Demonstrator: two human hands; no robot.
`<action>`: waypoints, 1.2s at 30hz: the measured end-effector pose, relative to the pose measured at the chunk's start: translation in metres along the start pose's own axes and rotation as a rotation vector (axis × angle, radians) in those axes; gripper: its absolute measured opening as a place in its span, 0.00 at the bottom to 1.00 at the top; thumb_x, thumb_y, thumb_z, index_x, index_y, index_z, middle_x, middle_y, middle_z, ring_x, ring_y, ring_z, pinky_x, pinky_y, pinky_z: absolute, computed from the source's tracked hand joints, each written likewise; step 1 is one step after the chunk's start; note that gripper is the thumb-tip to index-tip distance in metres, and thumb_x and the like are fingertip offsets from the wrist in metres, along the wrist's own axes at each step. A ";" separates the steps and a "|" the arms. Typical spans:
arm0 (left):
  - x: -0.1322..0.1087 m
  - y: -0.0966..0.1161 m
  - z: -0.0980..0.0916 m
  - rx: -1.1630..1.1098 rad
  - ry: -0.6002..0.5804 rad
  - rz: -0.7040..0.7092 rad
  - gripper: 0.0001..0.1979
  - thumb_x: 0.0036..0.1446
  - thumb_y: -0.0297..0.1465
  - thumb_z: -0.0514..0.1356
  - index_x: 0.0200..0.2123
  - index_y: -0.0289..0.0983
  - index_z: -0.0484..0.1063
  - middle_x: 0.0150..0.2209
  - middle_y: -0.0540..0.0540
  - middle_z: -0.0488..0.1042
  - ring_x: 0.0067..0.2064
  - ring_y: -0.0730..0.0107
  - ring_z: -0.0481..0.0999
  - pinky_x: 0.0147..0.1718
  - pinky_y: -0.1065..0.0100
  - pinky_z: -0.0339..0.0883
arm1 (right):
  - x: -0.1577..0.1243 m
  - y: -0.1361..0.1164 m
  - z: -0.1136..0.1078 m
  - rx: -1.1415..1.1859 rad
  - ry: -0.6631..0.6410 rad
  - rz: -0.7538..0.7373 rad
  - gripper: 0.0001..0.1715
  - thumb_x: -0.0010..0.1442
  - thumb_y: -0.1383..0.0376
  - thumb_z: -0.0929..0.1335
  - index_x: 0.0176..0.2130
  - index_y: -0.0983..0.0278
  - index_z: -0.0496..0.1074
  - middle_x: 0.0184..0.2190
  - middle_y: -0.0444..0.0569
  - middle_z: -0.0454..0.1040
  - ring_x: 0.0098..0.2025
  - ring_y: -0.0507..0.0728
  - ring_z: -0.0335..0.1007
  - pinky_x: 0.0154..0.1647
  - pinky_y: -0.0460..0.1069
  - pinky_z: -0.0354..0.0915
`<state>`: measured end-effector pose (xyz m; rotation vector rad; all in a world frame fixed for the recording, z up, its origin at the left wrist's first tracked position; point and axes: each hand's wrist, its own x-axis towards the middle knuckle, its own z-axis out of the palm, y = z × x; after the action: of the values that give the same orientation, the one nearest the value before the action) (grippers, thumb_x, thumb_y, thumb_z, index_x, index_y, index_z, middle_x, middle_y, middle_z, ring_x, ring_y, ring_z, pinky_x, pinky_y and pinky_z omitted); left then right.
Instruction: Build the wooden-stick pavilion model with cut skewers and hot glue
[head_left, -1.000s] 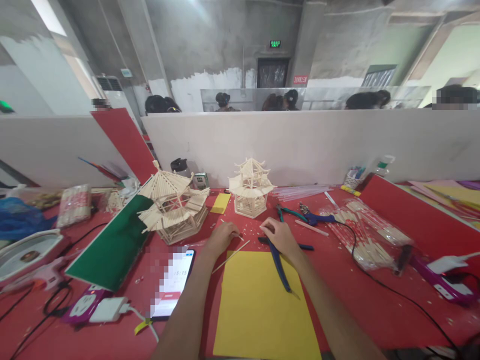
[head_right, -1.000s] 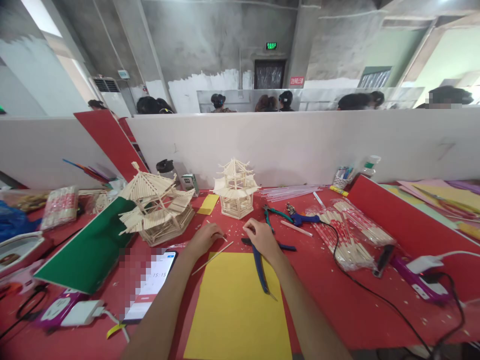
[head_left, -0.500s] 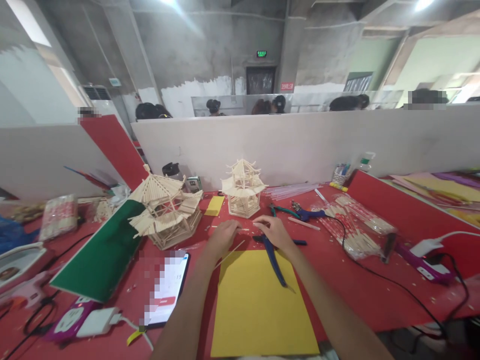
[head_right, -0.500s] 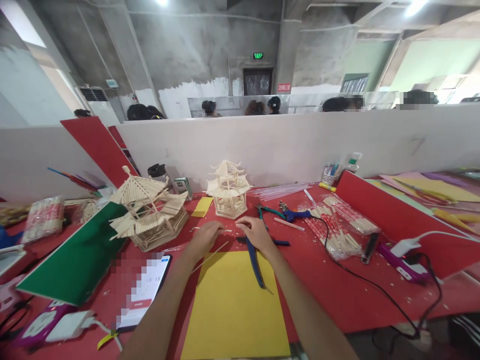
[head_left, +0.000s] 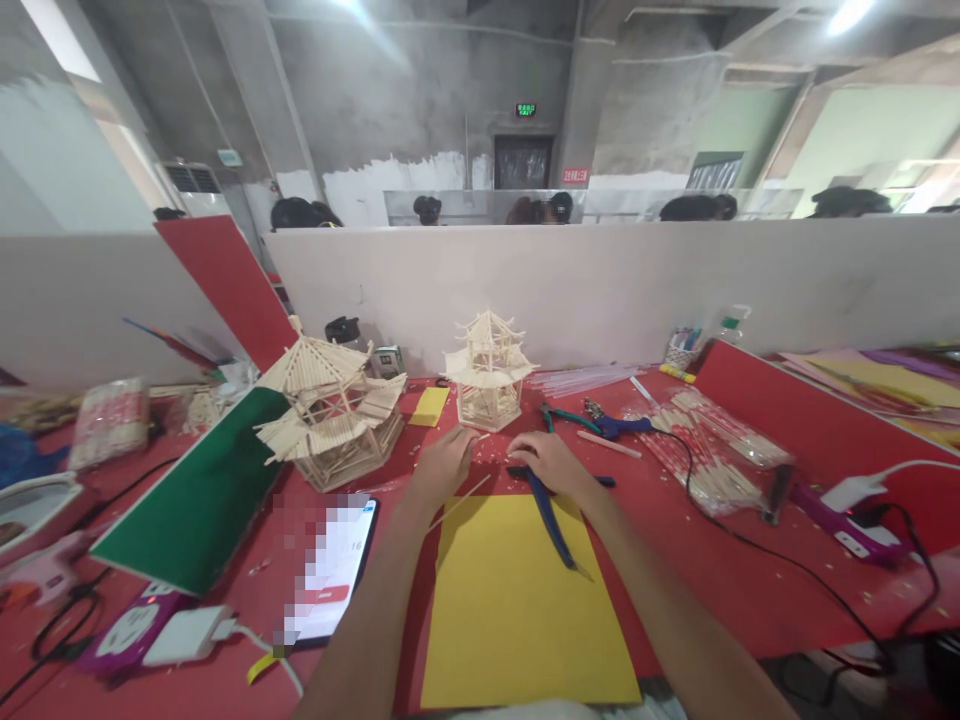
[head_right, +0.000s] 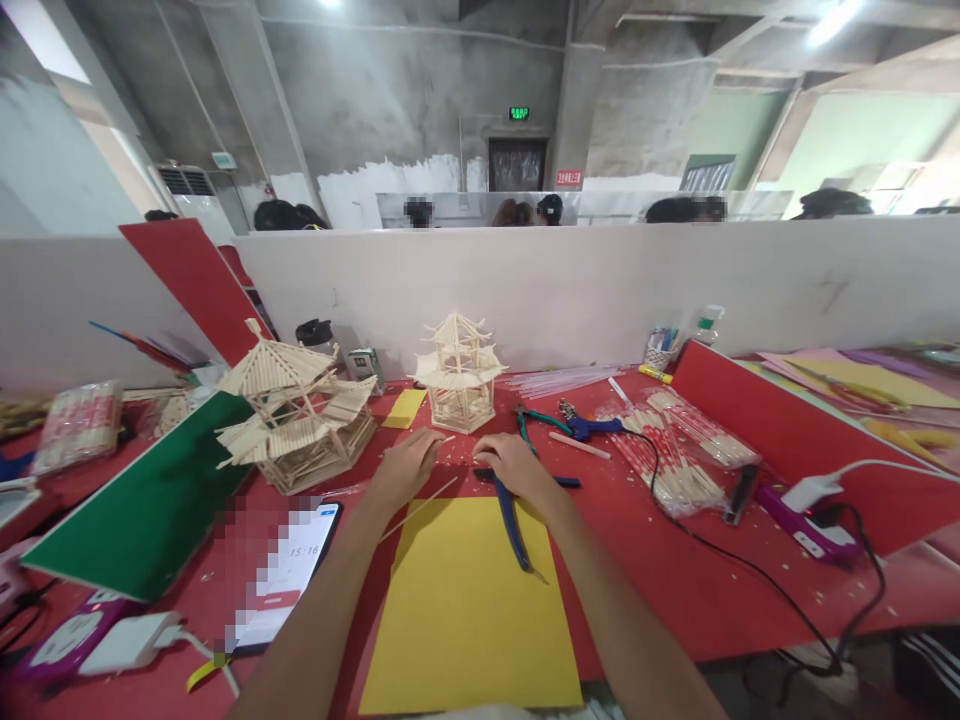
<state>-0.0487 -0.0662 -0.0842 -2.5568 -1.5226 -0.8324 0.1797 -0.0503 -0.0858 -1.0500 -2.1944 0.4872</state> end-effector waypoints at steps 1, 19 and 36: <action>0.000 -0.001 0.001 0.006 -0.009 -0.017 0.15 0.69 0.33 0.44 0.46 0.40 0.70 0.44 0.45 0.75 0.41 0.66 0.75 0.37 0.68 0.65 | 0.000 -0.002 0.003 -0.033 -0.045 -0.038 0.11 0.65 0.65 0.64 0.37 0.62 0.77 0.37 0.48 0.80 0.40 0.57 0.72 0.45 0.50 0.61; -0.003 0.001 0.018 -0.052 -0.123 -0.032 0.15 0.68 0.34 0.45 0.38 0.38 0.70 0.38 0.44 0.75 0.39 0.65 0.75 0.36 0.67 0.62 | -0.007 -0.015 0.016 -0.185 -0.316 -0.179 0.07 0.61 0.67 0.68 0.33 0.61 0.78 0.35 0.46 0.77 0.42 0.56 0.70 0.52 0.54 0.51; -0.005 0.006 0.014 -0.086 -0.153 -0.190 0.19 0.69 0.40 0.39 0.44 0.40 0.66 0.36 0.43 0.76 0.38 0.60 0.77 0.34 0.66 0.61 | -0.030 -0.038 -0.018 -0.550 -0.355 0.569 0.53 0.43 0.40 0.72 0.59 0.65 0.62 0.57 0.69 0.63 0.58 0.78 0.59 0.50 0.65 0.58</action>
<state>-0.0393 -0.0689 -0.0970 -2.6207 -1.8374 -0.7500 0.1853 -0.0961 -0.0634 -2.0467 -2.3801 0.3279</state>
